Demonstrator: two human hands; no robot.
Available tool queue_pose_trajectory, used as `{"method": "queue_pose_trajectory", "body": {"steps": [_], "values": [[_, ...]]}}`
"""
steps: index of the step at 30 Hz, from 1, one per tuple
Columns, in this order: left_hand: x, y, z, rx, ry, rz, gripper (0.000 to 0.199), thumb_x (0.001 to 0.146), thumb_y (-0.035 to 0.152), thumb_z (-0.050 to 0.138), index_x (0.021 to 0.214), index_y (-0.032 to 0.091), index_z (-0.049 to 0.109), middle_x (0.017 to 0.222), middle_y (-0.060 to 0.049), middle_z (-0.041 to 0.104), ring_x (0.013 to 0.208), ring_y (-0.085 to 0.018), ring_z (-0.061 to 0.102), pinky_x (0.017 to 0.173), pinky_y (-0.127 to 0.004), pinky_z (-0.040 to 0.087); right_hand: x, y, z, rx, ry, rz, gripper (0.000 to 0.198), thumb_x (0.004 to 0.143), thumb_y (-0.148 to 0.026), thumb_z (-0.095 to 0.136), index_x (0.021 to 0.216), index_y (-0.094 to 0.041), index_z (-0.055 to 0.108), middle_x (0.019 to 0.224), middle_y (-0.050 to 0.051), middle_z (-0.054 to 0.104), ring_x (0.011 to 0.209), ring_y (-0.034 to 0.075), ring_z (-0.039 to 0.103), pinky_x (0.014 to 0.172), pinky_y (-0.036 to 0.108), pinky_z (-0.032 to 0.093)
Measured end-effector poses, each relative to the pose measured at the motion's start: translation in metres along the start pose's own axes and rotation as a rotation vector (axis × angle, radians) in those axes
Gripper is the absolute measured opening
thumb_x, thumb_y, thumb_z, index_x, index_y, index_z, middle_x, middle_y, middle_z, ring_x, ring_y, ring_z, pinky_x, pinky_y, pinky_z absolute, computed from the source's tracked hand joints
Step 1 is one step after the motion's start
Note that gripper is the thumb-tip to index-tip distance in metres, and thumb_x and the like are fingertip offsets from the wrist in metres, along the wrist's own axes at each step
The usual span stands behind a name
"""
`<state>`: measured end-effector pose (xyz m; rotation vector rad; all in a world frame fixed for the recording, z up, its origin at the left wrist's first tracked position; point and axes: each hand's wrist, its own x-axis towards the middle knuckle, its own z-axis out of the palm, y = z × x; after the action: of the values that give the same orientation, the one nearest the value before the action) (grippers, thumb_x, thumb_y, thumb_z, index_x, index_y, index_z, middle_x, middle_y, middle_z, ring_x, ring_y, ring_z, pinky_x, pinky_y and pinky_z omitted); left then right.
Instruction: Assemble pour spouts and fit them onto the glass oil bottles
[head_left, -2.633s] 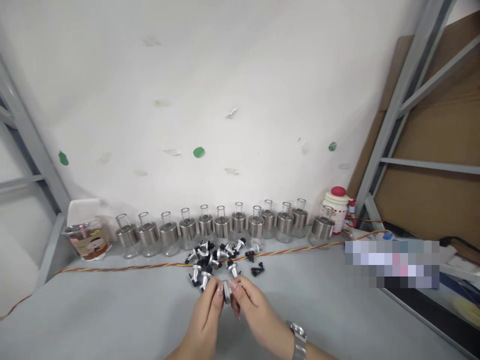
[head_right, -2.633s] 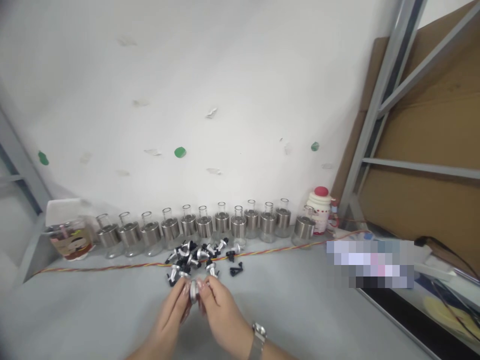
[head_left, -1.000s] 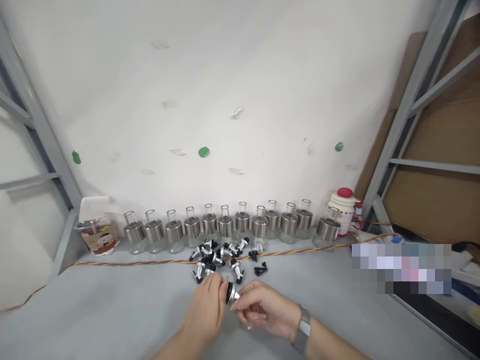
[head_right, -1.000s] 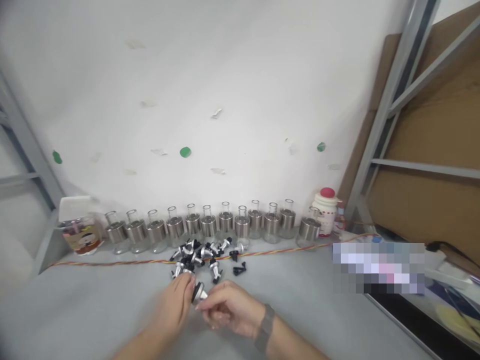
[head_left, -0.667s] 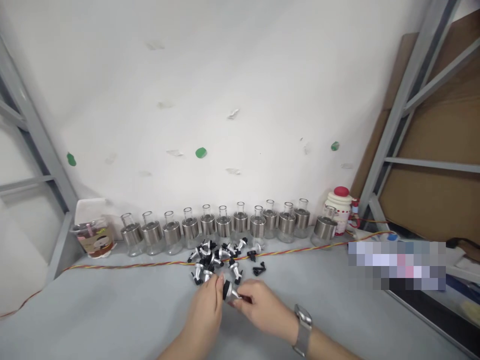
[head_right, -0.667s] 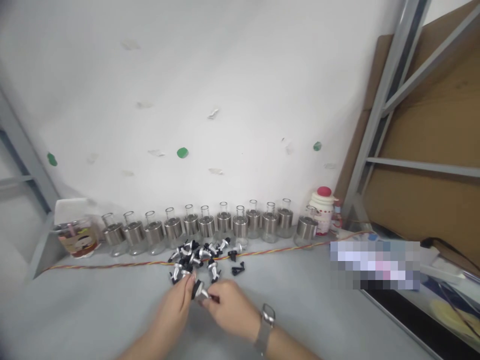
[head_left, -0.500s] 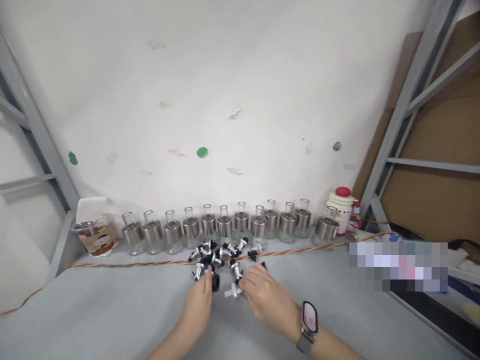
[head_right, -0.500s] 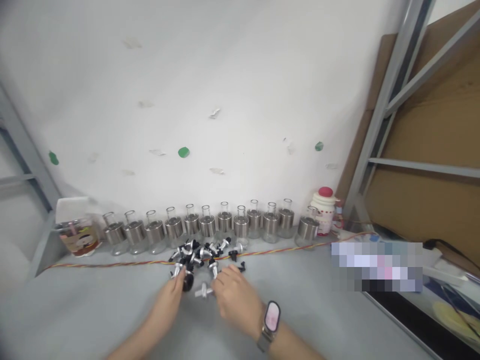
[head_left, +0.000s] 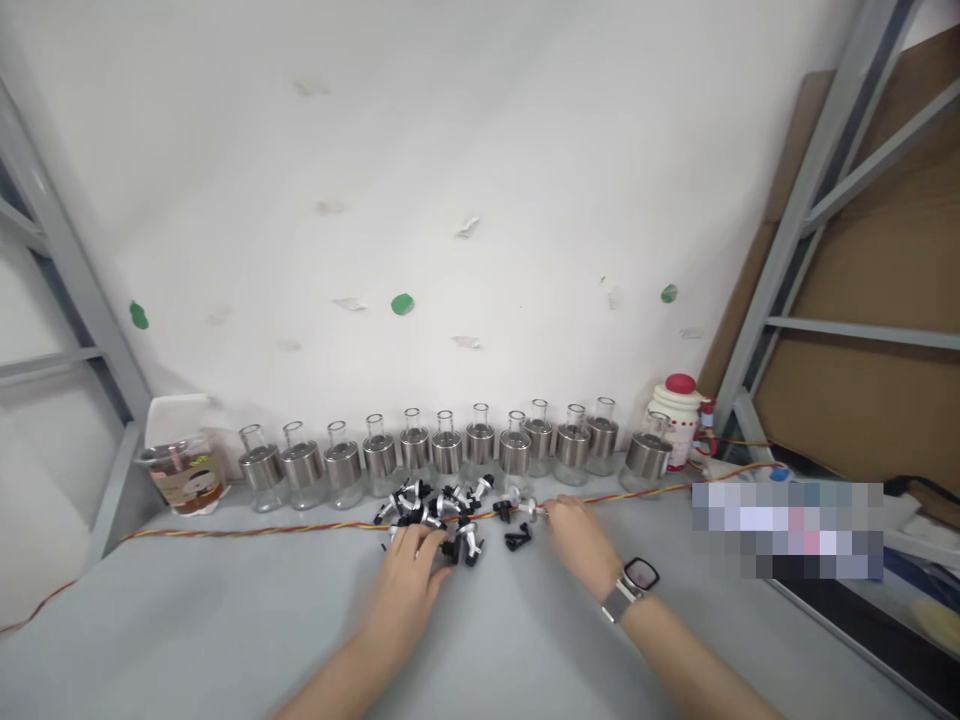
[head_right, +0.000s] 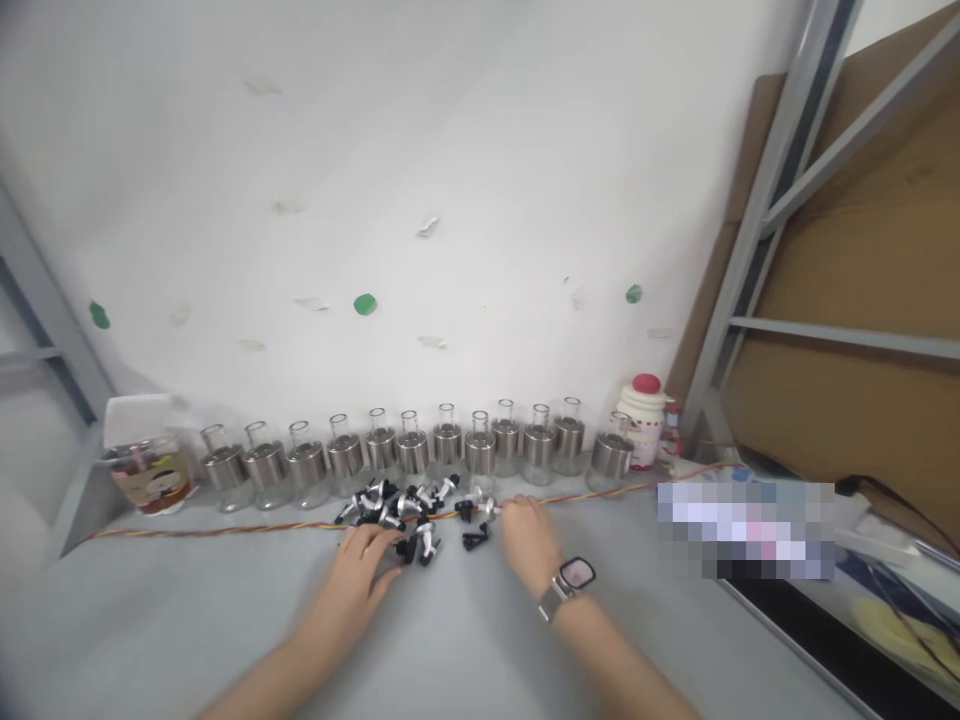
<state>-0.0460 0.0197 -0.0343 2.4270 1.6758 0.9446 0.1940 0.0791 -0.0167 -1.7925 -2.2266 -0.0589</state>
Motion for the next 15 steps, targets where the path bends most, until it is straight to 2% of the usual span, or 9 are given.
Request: {"method": "queue_pose_trajectory", "body": {"steps": [4,8,12,15], "values": [[0.002,-0.011,0.002,0.042,0.094,-0.020,0.026,0.078,0.019,0.048,0.104,0.020,0.051,0.099,-0.008,0.051,0.092,-0.024,0.050,0.081,-0.043,0.040,0.003,0.003,0.000,-0.013,0.040,0.037,0.025,0.080,-0.006,0.039,0.084,-0.010,0.063,0.084,0.015,0.063,0.084,0.024,0.057,0.072,0.030,0.035],[0.001,-0.010,0.000,0.133,0.116,-0.065,0.028,0.078,0.022,0.048,0.107,0.019,0.049,0.098,-0.008,0.049,0.093,-0.025,0.050,0.080,-0.042,0.041,0.008,0.013,0.005,-0.002,0.066,0.101,0.025,0.080,-0.004,0.038,0.085,-0.006,0.063,0.084,0.018,0.062,0.084,0.024,0.057,0.071,0.030,0.036],[0.001,-0.006,-0.007,0.287,0.052,-0.184,0.029,0.078,0.025,0.049,0.105,0.015,0.049,0.096,-0.009,0.049,0.090,-0.024,0.052,0.075,-0.036,0.042,0.014,0.017,0.015,0.067,0.069,0.124,0.025,0.080,-0.005,0.039,0.087,-0.007,0.063,0.083,0.016,0.063,0.082,0.021,0.058,0.071,0.028,0.038],[0.002,-0.003,-0.011,0.359,-0.058,-0.312,0.025,0.081,0.031,0.045,0.098,0.014,0.050,0.092,-0.010,0.051,0.081,-0.024,0.055,0.065,-0.031,0.043,0.018,0.017,0.022,0.145,0.110,0.123,0.028,0.083,-0.011,0.039,0.105,-0.008,0.056,0.094,0.014,0.061,0.089,0.020,0.057,0.075,0.025,0.039]]}}
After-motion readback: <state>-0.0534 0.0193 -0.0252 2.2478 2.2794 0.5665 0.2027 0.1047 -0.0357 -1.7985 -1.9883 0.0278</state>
